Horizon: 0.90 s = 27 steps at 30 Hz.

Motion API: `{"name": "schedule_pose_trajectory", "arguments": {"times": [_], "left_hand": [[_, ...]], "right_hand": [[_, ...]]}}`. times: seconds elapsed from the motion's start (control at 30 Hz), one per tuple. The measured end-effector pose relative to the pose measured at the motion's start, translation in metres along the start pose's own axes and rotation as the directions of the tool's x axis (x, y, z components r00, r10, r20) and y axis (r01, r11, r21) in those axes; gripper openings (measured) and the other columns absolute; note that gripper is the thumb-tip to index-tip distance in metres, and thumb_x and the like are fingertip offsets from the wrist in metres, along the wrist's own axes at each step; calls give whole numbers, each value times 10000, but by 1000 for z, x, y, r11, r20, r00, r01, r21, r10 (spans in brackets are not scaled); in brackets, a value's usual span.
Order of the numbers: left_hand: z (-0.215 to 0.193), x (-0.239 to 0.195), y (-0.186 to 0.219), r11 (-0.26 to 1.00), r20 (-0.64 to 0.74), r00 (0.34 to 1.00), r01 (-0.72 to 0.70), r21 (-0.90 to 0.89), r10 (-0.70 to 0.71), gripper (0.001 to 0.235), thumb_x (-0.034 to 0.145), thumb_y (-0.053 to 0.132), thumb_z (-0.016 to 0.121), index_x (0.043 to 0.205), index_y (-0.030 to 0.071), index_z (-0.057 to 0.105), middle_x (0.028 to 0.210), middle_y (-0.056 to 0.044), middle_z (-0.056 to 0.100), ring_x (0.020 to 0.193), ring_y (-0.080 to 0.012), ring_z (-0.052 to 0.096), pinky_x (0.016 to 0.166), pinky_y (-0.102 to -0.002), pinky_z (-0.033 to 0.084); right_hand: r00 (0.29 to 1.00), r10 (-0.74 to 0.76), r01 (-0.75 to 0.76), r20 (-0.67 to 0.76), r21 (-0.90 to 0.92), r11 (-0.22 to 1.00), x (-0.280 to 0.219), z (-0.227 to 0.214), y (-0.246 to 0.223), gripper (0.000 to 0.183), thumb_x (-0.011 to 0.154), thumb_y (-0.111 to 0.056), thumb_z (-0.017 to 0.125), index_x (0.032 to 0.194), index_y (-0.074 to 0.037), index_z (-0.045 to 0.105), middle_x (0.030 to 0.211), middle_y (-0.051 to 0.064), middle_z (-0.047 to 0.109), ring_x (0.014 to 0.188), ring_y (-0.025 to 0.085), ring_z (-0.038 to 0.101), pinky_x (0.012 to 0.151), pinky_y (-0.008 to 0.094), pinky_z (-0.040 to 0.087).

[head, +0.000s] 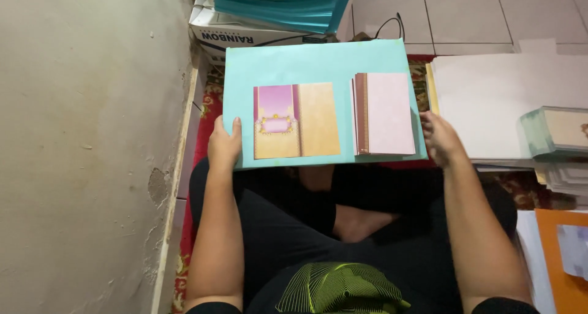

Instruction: The person sits on the floor and folds small books by hand. They open a book, fold the cover inward, and press down to flatten the crease. The person repeats this process with multiple books, stacking the finished ones on a light blue surface.

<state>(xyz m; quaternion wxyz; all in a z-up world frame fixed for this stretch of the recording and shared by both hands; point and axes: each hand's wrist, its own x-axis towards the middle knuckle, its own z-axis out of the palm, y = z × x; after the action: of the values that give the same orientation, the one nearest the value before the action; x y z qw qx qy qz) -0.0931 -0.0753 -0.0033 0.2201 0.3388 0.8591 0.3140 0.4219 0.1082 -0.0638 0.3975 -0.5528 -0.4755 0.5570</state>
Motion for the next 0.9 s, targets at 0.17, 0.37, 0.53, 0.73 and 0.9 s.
{"name": "schedule_pose_trajectory", "arguments": {"times": [0.17,0.37,0.53,0.73,0.9], "left_hand": [[8,20,-21,998,9,1000,-10,-57,11,537,979,658,568,1128,149,649,1002,-149,721,1021,-378,697,816,-519,563],[-15,-12,11,996,24,999,-38,-84,40,578,1041,566,493,1165,19,631,1052,-271,692,1065,-450,671,835,-562,555],[-18,-17,17,998,37,999,-34,-53,36,650,1059,567,432,1248,-32,601,1115,-324,671,1119,-485,643,877,-598,538],[-20,-17,18,998,48,998,-27,-57,30,618,1060,561,423,1189,-11,617,1076,-305,681,1087,-477,656,848,-581,545],[-19,-14,13,997,59,997,-39,-71,43,622,1056,577,417,1190,3,613,1105,-305,679,1119,-478,642,865,-594,534]], "right_hand": [[995,-75,76,63,-17,997,-23,32,-22,326,1100,-314,540,1353,-124,617,1367,162,592,1270,278,558,1097,421,440],[986,-55,60,157,-25,998,-44,44,-47,353,1129,-286,462,1410,-100,568,1310,158,632,1196,253,618,1077,423,469],[986,-52,65,157,-80,995,-35,36,-33,371,1146,-331,454,1387,-80,583,1270,188,648,1171,278,634,1057,459,478],[994,-24,41,104,-165,985,-46,42,-42,401,1146,-422,485,1304,-89,643,1185,163,674,1085,268,647,1028,445,489],[997,-21,38,80,-221,975,-26,25,-16,469,1151,-486,508,1294,-67,662,1176,192,674,1056,287,645,981,469,499]]}}
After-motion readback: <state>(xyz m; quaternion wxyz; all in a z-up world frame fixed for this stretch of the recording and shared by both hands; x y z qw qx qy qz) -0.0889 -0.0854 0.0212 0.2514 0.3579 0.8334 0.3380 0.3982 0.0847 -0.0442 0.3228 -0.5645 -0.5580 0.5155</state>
